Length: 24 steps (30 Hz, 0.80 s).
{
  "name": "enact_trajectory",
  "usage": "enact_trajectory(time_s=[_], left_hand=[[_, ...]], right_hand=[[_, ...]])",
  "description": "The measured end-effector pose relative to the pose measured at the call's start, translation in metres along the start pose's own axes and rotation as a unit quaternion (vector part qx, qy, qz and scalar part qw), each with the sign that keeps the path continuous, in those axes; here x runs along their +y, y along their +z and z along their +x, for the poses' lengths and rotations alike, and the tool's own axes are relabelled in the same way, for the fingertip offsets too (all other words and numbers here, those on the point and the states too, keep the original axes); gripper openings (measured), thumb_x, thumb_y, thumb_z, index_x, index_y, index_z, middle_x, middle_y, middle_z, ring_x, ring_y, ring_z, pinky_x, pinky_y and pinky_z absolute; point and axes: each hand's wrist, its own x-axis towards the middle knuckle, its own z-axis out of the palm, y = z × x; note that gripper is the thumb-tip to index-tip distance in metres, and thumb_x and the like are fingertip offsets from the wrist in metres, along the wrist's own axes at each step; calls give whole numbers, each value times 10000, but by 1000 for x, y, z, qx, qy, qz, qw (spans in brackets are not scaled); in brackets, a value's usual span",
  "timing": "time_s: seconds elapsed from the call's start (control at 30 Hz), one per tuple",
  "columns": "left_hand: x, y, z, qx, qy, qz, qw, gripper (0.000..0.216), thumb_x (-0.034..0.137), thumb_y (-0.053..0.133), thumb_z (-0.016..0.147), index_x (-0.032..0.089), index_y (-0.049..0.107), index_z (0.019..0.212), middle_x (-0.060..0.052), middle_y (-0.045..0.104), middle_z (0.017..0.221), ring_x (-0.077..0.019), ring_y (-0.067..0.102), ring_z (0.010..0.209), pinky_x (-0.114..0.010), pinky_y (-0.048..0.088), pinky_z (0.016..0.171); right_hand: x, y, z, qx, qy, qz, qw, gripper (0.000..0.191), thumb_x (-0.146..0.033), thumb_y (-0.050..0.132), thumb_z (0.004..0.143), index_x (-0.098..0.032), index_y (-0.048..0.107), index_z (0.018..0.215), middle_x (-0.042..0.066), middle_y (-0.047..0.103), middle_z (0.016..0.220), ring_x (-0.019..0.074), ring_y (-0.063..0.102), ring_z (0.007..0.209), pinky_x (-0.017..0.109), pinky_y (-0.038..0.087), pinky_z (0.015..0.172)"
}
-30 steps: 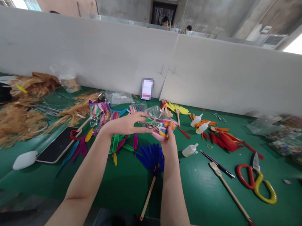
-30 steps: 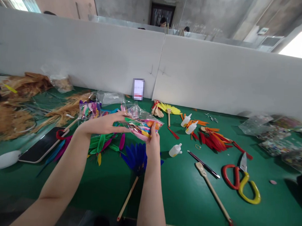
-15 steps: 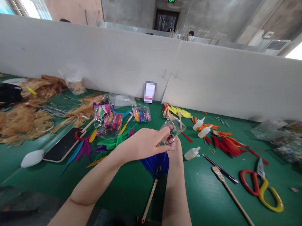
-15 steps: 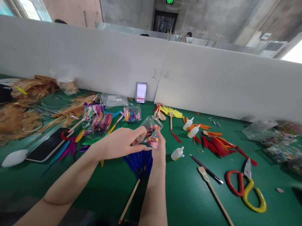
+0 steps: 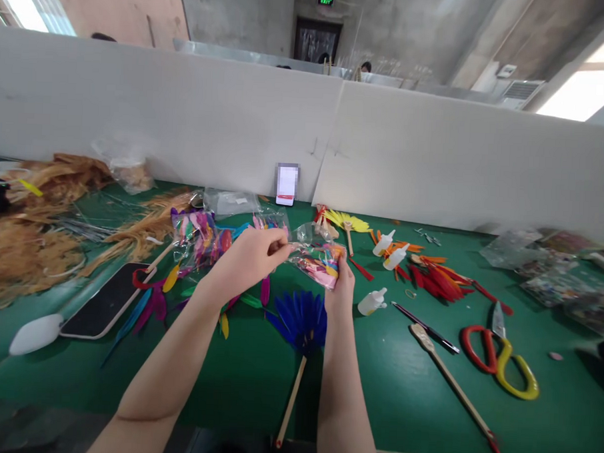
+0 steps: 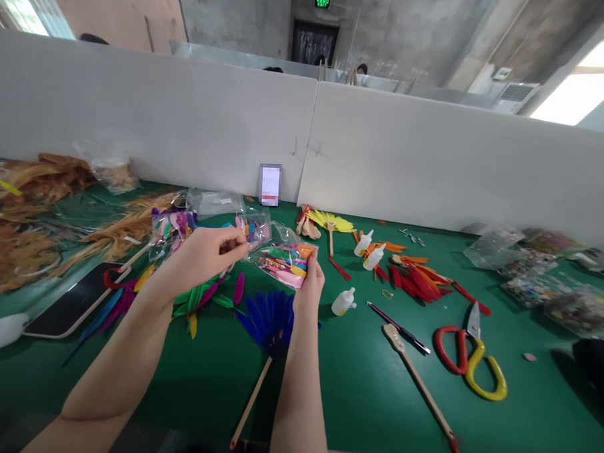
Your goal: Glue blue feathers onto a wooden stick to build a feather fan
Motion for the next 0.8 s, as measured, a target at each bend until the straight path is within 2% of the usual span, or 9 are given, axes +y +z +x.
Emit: enact_trajectory(time_s=[0.1, 0.17, 0.23, 0.33, 0.4, 0.5, 0.6, 0.67, 0.8], left_hand=[[-6, 0, 2, 19, -5, -25, 1000, 157, 245, 530, 870, 184, 559, 729, 18, 617, 628, -112, 569, 577, -234, 423, 580], [-9, 0, 5, 58, 9, -23, 998, 89, 203, 536, 857, 182, 600, 800, -1, 658, 732, -122, 601, 665, -232, 451, 636], [-12, 1, 8, 91, 35, -5, 995, 114, 183, 519, 864, 179, 633, 878, -21, 676, 826, -131, 613, 744, -238, 464, 692], [-15, 0, 11, 120, 87, 17, 989, 222, 160, 473, 882, 175, 659, 1002, -52, 676, 928, -153, 615, 851, -272, 468, 779], [-16, 0, 12, 153, 95, 24, 983, 257, 144, 467, 876, 183, 666, 1034, -52, 675, 922, -158, 615, 849, -280, 470, 778], [-16, -1, 12, 225, 46, 6, 973, 215, 183, 512, 864, 211, 661, 1016, -9, 661, 783, -144, 610, 723, -263, 481, 701], [-18, -3, 11, 283, 1, -11, 959, 247, 230, 534, 866, 232, 596, 1105, 21, 626, 708, -141, 601, 682, -263, 489, 710], [-23, -5, 10, 265, -5, 22, 964, 303, 233, 536, 865, 239, 563, 1167, 9, 640, 777, -149, 602, 715, -278, 485, 743], [-40, -10, 11, 111, -25, 88, 990, 469, 277, 575, 840, 268, 489, 1301, -39, 656, 1000, -186, 613, 765, -314, 473, 724]], right_hand=[[1, -3, 4, -1, 3, -4, 1000, 395, -489, 697, 699, -161, 679, 917, 27, 743, 818, 164, 703, 686, 237, 554, 559], [2, -6, 8, -29, 44, -16, 998, 437, -546, 682, 696, -178, 671, 932, 16, 739, 792, 142, 686, 604, 191, 496, 436], [2, -8, 10, -61, 87, -35, 994, 436, -545, 708, 672, -181, 674, 910, 11, 733, 742, 136, 671, 553, 179, 465, 388], [1, -9, 7, -89, 90, -35, 991, 379, -418, 796, 616, -168, 696, 882, 11, 737, 760, 153, 698, 662, 210, 540, 541], [-2, -8, 3, -92, 70, -24, 993, 347, -347, 826, 582, -166, 713, 856, 1, 739, 786, 155, 702, 735, 227, 552, 660], [-7, -4, -2, -81, 37, -32, 996, 270, -329, 829, 572, -175, 722, 766, -18, 736, 761, 151, 695, 762, 231, 541, 715], [-12, -1, -6, -90, 15, -47, 995, 223, -331, 816, 590, -181, 716, 721, -19, 732, 743, 158, 693, 771, 244, 539, 731], [-14, -1, -8, -104, 21, -51, 993, 239, -313, 822, 577, -181, 719, 747, -15, 736, 759, 162, 694, 762, 257, 548, 739], [-17, -4, -14, -159, 69, -86, 981, 369, -238, 845, 526, -187, 713, 866, 2, 747, 846, 198, 701, 812, 321, 565, 788]])
